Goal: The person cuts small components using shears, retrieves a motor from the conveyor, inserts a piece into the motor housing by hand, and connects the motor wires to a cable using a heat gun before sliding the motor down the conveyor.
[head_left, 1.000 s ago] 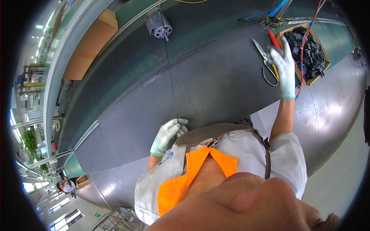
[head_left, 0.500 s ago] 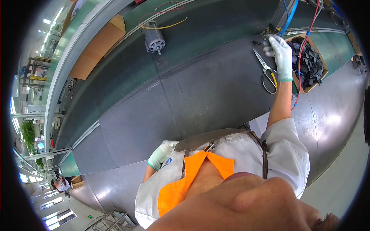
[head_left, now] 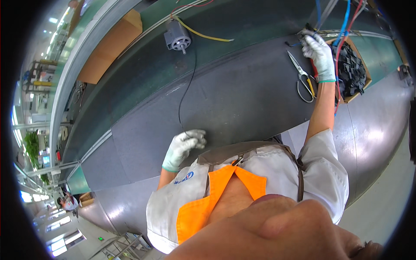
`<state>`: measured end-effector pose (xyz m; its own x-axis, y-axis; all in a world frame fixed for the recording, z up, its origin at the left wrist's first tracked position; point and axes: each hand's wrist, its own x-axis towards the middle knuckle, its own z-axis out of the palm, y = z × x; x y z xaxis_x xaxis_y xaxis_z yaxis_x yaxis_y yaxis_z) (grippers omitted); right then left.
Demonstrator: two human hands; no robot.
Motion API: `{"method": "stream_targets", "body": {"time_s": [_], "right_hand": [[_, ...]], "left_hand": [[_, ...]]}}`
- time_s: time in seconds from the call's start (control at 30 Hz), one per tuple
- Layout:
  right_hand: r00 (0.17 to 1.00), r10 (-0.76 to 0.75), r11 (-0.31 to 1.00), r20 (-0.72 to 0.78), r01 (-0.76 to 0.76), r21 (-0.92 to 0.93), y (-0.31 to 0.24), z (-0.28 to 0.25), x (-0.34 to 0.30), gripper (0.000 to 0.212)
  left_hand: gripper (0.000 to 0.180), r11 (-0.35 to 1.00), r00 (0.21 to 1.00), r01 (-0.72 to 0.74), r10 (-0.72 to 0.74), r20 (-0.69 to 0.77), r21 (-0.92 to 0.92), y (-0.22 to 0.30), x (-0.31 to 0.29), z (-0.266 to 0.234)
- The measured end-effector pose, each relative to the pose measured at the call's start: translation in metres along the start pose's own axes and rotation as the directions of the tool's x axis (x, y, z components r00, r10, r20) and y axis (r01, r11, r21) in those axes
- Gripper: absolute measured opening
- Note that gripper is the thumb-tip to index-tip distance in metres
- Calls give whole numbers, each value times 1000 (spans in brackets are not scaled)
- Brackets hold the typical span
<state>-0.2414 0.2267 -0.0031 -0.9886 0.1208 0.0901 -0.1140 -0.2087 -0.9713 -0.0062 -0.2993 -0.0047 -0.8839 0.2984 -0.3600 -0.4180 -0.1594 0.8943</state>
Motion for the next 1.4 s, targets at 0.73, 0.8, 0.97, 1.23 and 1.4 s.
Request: {"method": "stream_targets", "body": {"time_s": [0.73,0.8,0.97,1.23,1.4], "right_hand": [[871,204,967,447,-252,50,-3,187,-157,46],[853,198,955,482,-278,101,2,192,-157,55],[860,180,962,477,-255,97,4,196,-159,55],[861,184,963,474,-256,90,4,196,-156,55],[875,161,967,457,-232,105,10,195,-158,54]], "left_hand": [[32,885,908,-408,367,-202,-225,43,131,109],[32,882,902,-418,376,-212,-217,46,127,113],[31,904,897,-402,358,-260,-143,49,124,115],[30,894,906,-383,314,-284,-233,44,126,116],[29,892,912,-373,303,-275,-254,47,124,118]]}}
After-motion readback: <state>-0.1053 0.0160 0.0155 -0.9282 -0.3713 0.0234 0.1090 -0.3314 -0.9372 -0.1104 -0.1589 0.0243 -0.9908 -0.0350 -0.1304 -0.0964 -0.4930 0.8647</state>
